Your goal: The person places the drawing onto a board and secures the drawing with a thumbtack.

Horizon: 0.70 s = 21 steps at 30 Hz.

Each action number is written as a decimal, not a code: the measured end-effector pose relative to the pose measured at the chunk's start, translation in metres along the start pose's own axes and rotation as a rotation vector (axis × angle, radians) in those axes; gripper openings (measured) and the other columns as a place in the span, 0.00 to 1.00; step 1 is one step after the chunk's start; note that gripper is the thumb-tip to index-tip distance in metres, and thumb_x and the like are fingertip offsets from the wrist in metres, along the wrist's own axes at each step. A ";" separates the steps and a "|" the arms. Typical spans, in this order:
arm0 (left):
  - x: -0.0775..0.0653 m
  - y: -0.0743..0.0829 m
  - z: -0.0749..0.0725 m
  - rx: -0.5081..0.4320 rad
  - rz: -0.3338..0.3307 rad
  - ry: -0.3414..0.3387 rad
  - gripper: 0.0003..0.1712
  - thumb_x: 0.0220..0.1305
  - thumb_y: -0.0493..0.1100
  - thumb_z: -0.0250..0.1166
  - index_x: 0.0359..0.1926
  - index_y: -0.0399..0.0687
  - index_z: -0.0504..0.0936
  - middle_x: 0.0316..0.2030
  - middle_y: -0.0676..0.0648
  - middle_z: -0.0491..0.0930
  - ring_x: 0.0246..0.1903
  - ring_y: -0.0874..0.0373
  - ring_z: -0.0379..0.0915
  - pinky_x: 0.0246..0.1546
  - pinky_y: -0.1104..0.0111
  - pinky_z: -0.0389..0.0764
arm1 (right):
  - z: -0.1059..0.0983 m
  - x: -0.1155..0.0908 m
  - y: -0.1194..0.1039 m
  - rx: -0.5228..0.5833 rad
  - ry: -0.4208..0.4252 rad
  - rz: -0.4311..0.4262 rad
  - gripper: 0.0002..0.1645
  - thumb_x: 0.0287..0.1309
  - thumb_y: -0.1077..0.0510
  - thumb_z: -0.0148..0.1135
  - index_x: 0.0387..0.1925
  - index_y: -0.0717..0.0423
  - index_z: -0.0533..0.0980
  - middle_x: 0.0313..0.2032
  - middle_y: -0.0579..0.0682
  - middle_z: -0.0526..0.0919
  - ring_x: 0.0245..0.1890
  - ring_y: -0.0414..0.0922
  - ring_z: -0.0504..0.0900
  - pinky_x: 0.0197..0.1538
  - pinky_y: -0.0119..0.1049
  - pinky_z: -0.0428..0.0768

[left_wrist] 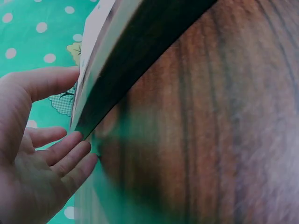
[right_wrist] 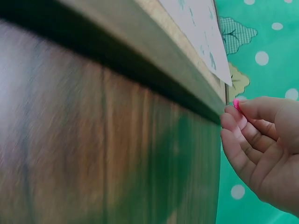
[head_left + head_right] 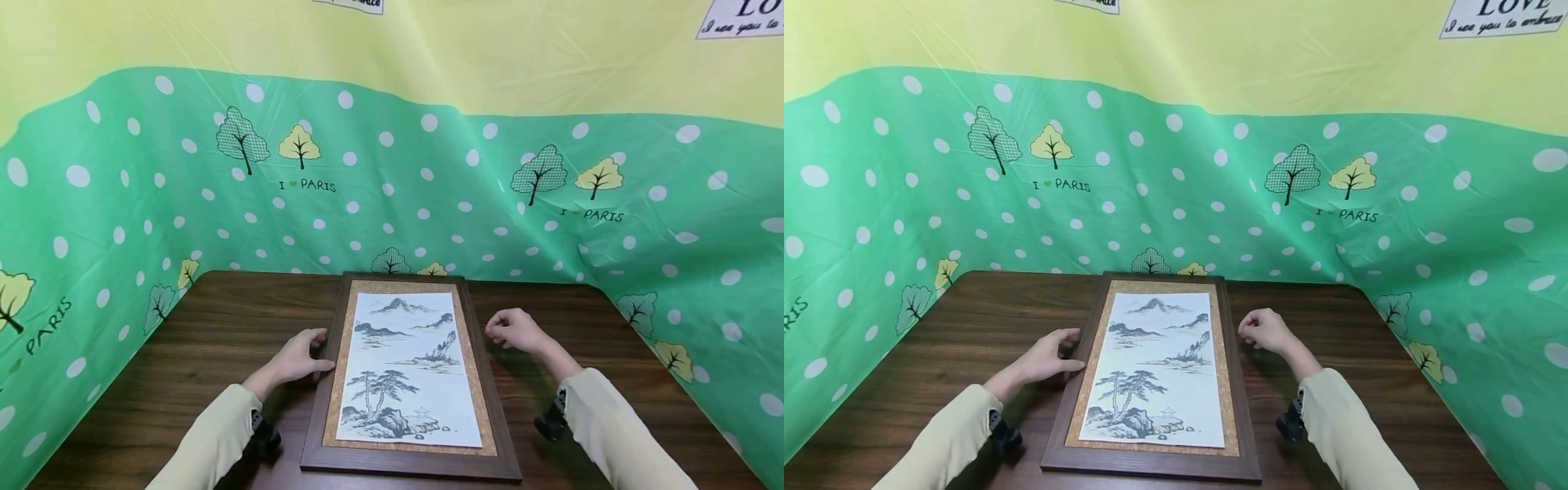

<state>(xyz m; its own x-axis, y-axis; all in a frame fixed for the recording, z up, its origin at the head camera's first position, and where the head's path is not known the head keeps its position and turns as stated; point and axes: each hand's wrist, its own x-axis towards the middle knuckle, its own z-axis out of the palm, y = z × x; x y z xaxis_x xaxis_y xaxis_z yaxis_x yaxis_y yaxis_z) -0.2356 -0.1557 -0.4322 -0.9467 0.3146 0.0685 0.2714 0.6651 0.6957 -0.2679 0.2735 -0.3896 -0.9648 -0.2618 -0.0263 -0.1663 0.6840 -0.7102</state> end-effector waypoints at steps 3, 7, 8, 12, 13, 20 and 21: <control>0.001 0.000 0.004 0.017 0.012 -0.007 0.40 0.45 0.44 0.71 0.57 0.28 0.67 0.51 0.36 0.72 0.48 0.44 0.70 0.47 0.54 0.71 | 0.005 0.007 -0.006 0.011 -0.001 -0.002 0.08 0.58 0.65 0.54 0.31 0.68 0.76 0.29 0.58 0.80 0.28 0.46 0.78 0.29 0.39 0.79; 0.003 0.000 0.007 0.030 0.020 0.005 0.40 0.44 0.44 0.73 0.56 0.28 0.69 0.49 0.36 0.72 0.48 0.45 0.70 0.47 0.55 0.71 | 0.012 0.017 -0.011 0.034 0.000 0.022 0.08 0.58 0.64 0.55 0.32 0.68 0.77 0.29 0.57 0.80 0.28 0.45 0.78 0.30 0.39 0.79; 0.003 -0.001 0.007 0.028 0.021 0.007 0.40 0.43 0.44 0.73 0.56 0.28 0.69 0.49 0.36 0.72 0.47 0.45 0.70 0.47 0.55 0.71 | 0.014 0.020 -0.012 0.037 -0.001 0.025 0.08 0.58 0.64 0.55 0.32 0.68 0.77 0.29 0.57 0.80 0.29 0.45 0.78 0.30 0.39 0.79; 0.003 -0.001 0.008 0.015 0.015 0.008 0.40 0.43 0.44 0.73 0.56 0.28 0.69 0.48 0.37 0.73 0.48 0.45 0.70 0.47 0.55 0.71 | 0.019 0.033 -0.015 0.081 -0.005 0.025 0.10 0.59 0.64 0.55 0.34 0.70 0.76 0.30 0.61 0.80 0.30 0.48 0.78 0.30 0.39 0.79; 0.003 -0.001 0.008 0.011 0.011 0.008 0.40 0.43 0.44 0.73 0.56 0.29 0.69 0.48 0.37 0.73 0.48 0.45 0.70 0.47 0.55 0.71 | 0.020 0.036 -0.017 0.091 -0.006 0.023 0.10 0.59 0.64 0.54 0.35 0.71 0.76 0.30 0.61 0.80 0.30 0.48 0.78 0.30 0.39 0.79; 0.002 -0.002 0.008 -0.002 -0.010 0.007 0.40 0.43 0.44 0.73 0.57 0.30 0.69 0.49 0.38 0.73 0.48 0.45 0.69 0.48 0.55 0.71 | 0.031 0.056 -0.029 0.141 -0.020 0.026 0.11 0.60 0.63 0.54 0.37 0.70 0.76 0.29 0.62 0.78 0.28 0.52 0.75 0.31 0.42 0.77; 0.002 -0.001 0.008 -0.004 -0.009 0.008 0.40 0.43 0.44 0.73 0.57 0.30 0.69 0.49 0.37 0.73 0.48 0.45 0.69 0.48 0.55 0.71 | 0.034 0.059 -0.030 0.154 -0.017 0.033 0.11 0.60 0.63 0.54 0.36 0.70 0.77 0.29 0.61 0.78 0.27 0.51 0.74 0.31 0.41 0.77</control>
<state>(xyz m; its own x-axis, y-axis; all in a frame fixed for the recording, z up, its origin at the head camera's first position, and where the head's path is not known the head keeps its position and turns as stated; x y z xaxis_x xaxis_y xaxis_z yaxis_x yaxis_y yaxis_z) -0.2365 -0.1505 -0.4388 -0.9506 0.3029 0.0676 0.2617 0.6654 0.6991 -0.3129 0.2141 -0.3937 -0.9653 -0.2534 -0.0624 -0.1001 0.5803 -0.8082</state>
